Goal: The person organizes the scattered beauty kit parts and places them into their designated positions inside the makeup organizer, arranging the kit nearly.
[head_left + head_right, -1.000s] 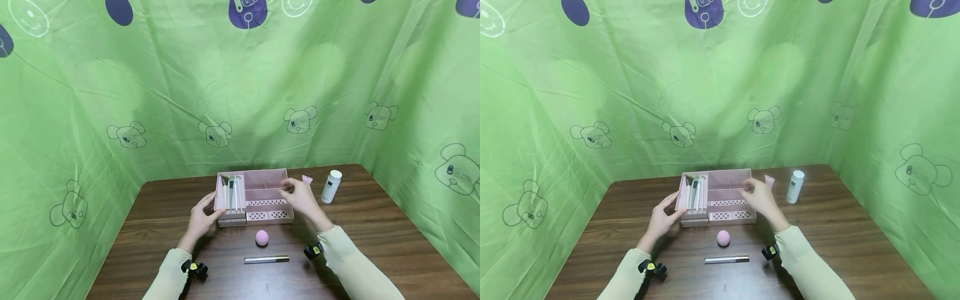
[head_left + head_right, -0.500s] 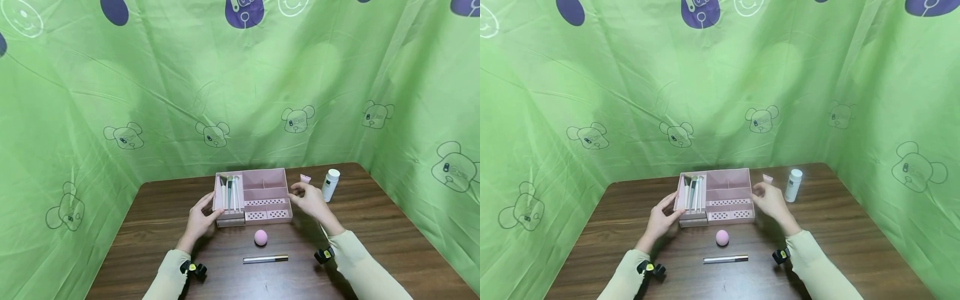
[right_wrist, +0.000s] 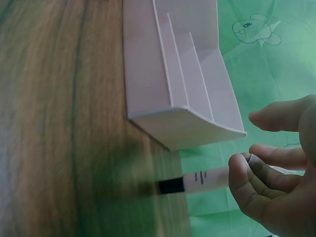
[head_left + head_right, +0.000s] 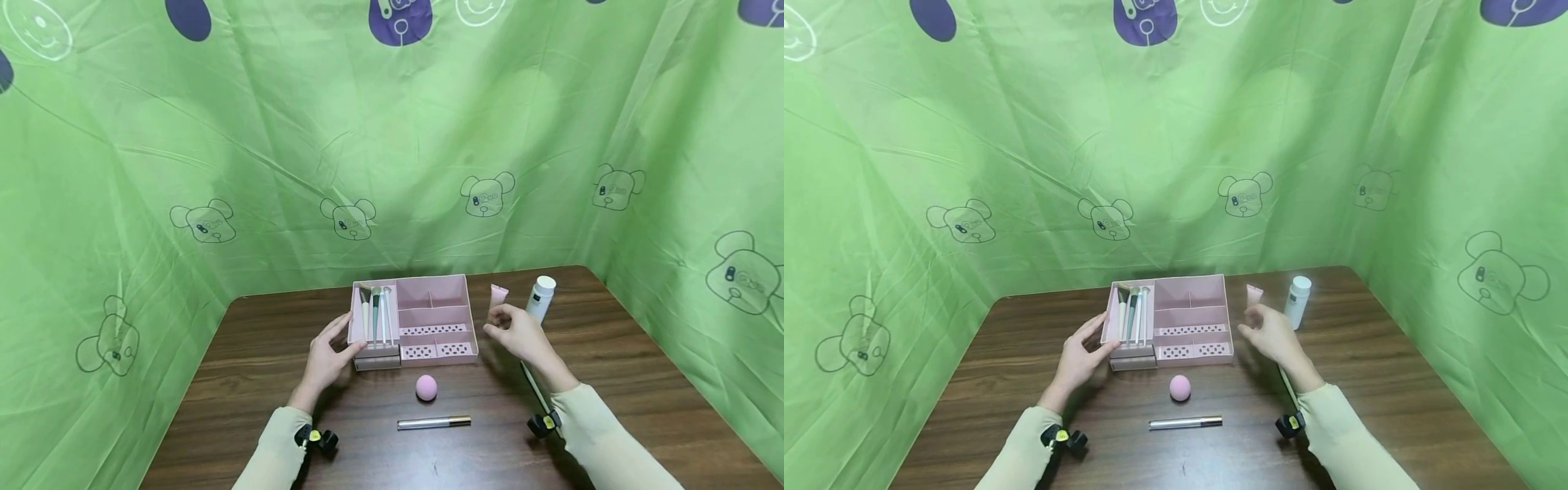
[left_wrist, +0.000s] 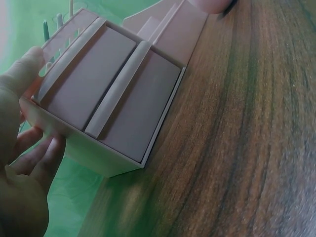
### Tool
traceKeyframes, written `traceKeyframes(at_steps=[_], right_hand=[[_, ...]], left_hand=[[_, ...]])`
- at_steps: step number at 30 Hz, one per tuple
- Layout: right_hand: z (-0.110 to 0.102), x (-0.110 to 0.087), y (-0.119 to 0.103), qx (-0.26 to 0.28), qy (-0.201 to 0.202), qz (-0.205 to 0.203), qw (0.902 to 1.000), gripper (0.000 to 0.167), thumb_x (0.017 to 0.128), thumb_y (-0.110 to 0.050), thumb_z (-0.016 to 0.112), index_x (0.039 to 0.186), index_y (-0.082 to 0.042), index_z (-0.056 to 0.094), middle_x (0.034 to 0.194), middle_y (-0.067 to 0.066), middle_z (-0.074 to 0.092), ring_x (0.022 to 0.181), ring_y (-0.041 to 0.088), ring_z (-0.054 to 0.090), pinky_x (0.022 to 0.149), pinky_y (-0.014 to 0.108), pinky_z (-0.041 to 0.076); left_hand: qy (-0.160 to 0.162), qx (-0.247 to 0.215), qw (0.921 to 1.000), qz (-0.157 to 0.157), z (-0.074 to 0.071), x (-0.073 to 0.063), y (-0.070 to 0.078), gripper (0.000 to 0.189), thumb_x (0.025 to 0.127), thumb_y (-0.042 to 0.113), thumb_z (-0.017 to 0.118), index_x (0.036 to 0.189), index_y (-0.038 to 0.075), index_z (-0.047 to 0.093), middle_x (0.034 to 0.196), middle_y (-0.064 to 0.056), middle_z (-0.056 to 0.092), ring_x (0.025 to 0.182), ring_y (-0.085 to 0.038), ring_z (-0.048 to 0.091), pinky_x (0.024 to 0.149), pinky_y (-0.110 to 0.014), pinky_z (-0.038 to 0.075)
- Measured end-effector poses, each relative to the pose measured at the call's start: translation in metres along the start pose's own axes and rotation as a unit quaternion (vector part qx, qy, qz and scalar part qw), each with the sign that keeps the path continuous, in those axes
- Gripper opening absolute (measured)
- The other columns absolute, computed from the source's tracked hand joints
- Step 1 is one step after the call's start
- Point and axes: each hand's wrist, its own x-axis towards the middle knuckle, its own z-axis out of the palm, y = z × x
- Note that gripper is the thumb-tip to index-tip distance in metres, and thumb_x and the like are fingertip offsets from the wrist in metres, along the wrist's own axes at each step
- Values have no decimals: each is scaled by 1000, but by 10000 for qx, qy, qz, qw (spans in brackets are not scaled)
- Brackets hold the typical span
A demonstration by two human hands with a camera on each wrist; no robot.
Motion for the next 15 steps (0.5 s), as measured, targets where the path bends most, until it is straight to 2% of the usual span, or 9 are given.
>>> traceKeyframes(at_steps=[6, 15], right_hand=[[-3, -7, 12, -170, 46, 44, 9998, 28, 81, -18, 76, 103, -3, 68, 82, 4, 70, 74, 13, 63, 67, 29, 53], [-7, -17, 25, -375, -69, 209, 9991, 30, 82, -19, 75, 107, -4, 67, 84, 2, 70, 78, 16, 66, 70, 34, 54]], left_hand=[[44, 142, 9999, 5, 0, -1, 0, 69, 77, 34, 84, 138, 16, 57, 140, -5, 56, 126, -24, 54, 106, -35, 47], [22, 254, 9997, 6, -1, 0, 1, 68, 77, 34, 83, 138, 17, 57, 139, -5, 57, 127, -24, 54, 108, -37, 45]])
